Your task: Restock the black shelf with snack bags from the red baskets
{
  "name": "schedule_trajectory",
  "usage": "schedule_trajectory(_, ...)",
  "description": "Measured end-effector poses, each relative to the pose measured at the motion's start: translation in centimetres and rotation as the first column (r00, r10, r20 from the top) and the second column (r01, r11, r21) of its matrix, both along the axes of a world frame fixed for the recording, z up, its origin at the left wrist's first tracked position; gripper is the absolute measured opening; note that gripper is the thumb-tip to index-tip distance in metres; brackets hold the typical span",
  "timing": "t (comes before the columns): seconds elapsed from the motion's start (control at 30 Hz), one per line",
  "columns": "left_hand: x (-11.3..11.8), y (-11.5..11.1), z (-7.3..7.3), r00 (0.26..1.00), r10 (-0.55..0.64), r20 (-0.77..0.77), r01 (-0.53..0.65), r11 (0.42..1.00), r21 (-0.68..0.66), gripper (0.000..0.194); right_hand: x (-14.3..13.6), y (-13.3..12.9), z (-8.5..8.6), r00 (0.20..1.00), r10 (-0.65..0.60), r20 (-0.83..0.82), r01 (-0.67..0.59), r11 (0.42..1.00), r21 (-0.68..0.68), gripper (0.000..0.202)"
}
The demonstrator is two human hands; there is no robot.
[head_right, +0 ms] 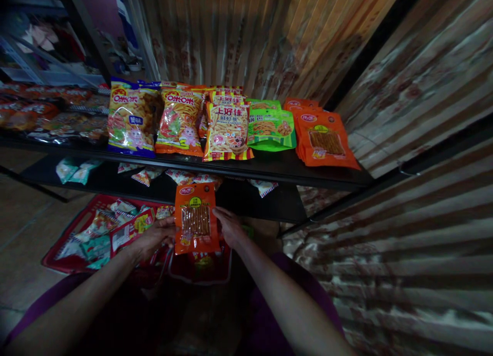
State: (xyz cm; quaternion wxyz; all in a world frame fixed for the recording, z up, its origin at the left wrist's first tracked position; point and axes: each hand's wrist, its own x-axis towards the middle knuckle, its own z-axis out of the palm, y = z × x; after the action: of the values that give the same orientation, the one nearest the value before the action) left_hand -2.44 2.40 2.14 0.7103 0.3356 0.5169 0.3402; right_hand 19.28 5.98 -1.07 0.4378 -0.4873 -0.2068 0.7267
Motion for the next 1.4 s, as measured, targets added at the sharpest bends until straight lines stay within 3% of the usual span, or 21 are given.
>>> schedule_trajectory(0.2,-0.4,0.5,-0.1,0.994,0.103,-0.044,-0.103,0.995,0.001,0.036,0.8,-0.9,1.0,0.948,0.310,-0.067,-0.300,0.946,0.125,0.043)
schedule_trajectory(0.33,-0.5,0.5,-0.4,0.986,0.163,-0.046,-0.162,0.987,0.014,0.034,1.5,-1.4,1.1,0.921,0.385,-0.054,-0.379,0.920,0.101,0.058)
schedule_trajectory(0.5,0.0,0.3,-0.9,0.976,0.207,-0.073,-0.201,0.976,0.083,0.029,1.4,-2.2,0.8,0.931,0.362,-0.044,-0.359,0.931,0.066,0.053)
schedule_trajectory(0.8,0.0,0.8,-2.2,0.963,0.242,-0.119,-0.223,0.963,0.154,0.027,-0.1,-2.6,0.2,0.979,0.202,-0.009,-0.202,0.978,0.045,0.039)
schedule_trajectory(1.1,-0.4,0.5,-0.7,0.979,0.203,-0.017,-0.202,0.978,0.049,0.036,-0.1,-2.4,0.7,0.979,0.188,0.077,-0.194,0.978,0.071,0.039)
schedule_trajectory(1.4,-1.1,0.1,-0.4,0.987,0.158,-0.002,-0.158,0.987,0.018,0.046,-0.5,-2.3,0.5,0.964,0.194,0.180,-0.215,0.971,0.106,0.040)
